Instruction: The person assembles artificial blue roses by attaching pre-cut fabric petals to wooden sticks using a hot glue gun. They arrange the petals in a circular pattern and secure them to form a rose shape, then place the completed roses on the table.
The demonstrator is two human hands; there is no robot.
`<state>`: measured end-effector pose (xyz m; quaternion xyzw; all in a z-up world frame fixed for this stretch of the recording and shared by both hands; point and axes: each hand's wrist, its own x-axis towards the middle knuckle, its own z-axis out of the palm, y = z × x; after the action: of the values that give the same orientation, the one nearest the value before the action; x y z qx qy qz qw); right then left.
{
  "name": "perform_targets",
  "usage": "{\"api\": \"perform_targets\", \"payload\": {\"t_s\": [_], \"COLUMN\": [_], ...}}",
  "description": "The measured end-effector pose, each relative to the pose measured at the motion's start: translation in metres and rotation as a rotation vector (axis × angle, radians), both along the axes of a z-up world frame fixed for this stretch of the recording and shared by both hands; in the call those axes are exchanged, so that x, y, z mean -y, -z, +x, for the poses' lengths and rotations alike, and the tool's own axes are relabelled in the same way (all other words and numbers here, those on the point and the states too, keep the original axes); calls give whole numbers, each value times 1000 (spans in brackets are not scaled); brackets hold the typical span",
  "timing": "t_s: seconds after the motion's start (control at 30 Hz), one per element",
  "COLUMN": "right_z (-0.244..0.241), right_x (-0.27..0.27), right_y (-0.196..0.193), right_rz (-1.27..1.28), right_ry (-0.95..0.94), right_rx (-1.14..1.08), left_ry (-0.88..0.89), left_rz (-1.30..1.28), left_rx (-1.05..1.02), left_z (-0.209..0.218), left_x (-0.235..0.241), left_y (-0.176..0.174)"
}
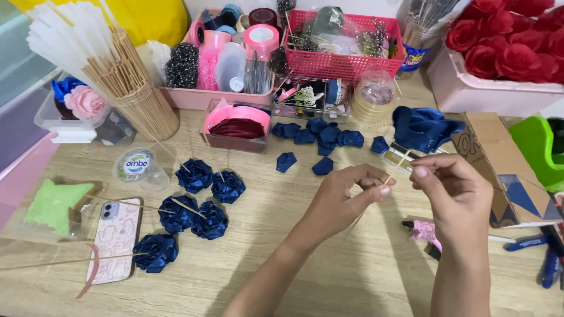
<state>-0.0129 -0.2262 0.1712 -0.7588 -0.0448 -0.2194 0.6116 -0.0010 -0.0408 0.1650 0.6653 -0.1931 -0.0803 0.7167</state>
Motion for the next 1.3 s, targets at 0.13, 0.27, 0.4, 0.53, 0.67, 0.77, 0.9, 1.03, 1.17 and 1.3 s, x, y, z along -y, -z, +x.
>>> {"api": "perform_targets", "payload": {"t_s": [0.13, 0.27, 0.4, 0.53, 0.67, 0.77, 0.9, 1.03, 1.17, 1.3], "right_z": [-1, -7, -8, -15, -21, -19, -24, -33, -49, -44], "right_x": [0, -2, 0, -15, -41, -39, -36, -70, -109, -104], "right_y": [-3, -13, -15, -7, -2, 15, 27, 23, 22, 24], "right_rz": [-58, -108, -458, -612, -539, -466, -474, -676, -632, -682], "right_ry": [-27, -85, -289, -463, -551, -522, -421, -560, -684, -737], "right_rx": [-29, -70, 76, 119, 184, 250, 70, 211, 217, 169], "left_ry": [-75, -131, -162, -221, -318, -369, -463, -611, -662, -806], "left_rz": [78, -14, -309, -666, -655, -474, 158, 478, 629, 605], "left_rx": [105, 164, -48, -158, -304, -194, -75, 312, 347, 465], "left_z": [0, -4, -3, 6, -13, -46, -107, -135, -147, -160], "left_x": [-1, 5, 9, 6, -3, -24, -57, -66, -82, -110], "left_y": [-2, -4, 4, 27, 51, 49, 28, 38, 46, 58]}}
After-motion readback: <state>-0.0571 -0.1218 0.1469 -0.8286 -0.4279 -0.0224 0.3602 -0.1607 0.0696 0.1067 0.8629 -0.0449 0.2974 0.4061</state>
